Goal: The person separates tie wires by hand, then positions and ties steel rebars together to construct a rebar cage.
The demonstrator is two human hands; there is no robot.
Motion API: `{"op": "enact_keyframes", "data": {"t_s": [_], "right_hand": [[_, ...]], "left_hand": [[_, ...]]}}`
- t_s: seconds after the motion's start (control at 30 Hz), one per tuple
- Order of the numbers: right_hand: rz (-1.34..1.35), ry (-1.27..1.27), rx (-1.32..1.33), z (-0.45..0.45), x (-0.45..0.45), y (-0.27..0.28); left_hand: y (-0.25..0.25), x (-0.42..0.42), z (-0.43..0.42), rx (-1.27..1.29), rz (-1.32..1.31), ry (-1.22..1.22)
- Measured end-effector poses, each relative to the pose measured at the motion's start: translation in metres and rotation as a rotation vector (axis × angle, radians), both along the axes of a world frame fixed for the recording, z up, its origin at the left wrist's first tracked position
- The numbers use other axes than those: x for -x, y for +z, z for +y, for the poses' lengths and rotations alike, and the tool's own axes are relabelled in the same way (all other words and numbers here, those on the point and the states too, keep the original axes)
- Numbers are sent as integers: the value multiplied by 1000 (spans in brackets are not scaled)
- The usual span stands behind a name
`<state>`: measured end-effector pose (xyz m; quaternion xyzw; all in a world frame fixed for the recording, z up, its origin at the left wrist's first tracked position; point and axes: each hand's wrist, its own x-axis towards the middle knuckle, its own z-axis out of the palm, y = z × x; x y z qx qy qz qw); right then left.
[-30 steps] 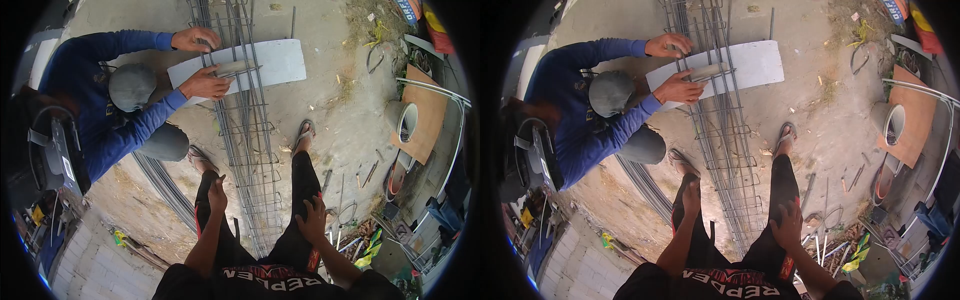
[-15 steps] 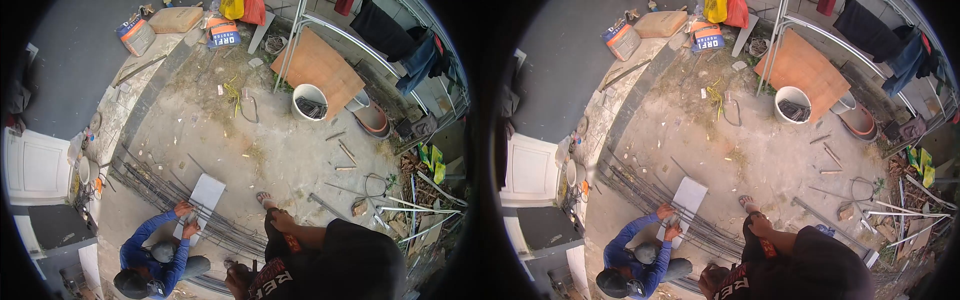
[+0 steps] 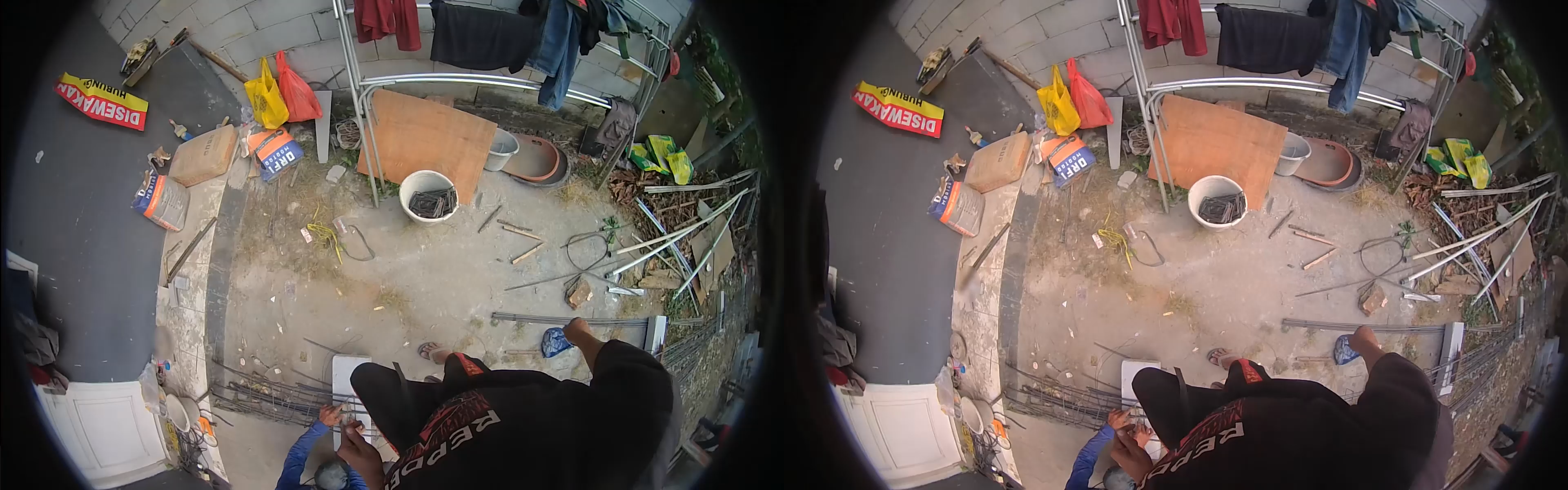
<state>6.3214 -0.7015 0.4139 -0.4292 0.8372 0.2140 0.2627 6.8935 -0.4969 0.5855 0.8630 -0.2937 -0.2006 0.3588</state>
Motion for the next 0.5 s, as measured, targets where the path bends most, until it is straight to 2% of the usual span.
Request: {"op": "enact_keyframes", "data": {"t_s": [0.03,0.1,0.17,0.27,0.3,0.33,0.37,0.4,0.43,0.47,0.5], "right_hand": [[-105,-24,-78,-7,-11,-13],[-239,167,-111,-20,-53,-38],[-513,203,27,-36,-138,4],[-779,209,247,-34,-236,45],[-838,236,358,-44,-255,51],[-841,229,490,-58,-281,84],[-849,208,601,-54,-314,129],[-833,278,761,-52,-339,162],[-801,350,920,-56,-355,192],[-823,451,989,-59,-367,224],[-840,551,1056,-61,-376,247]], "left_hand": [[3,-3,-7,96,-33,1],[2,-5,-20,161,-4,-46],[-5,-18,-30,187,26,-158],[-48,-68,-31,91,32,-367],[-32,-65,-58,-23,105,-392],[-41,-76,-78,112,85,-443],[-21,-82,-101,117,87,-477],[19,-85,-121,-11,128,-559],[37,-91,-134,-140,169,-644],[29,-107,-140,-150,161,-715],[47,-106,-157,-205,187,-798]]}}
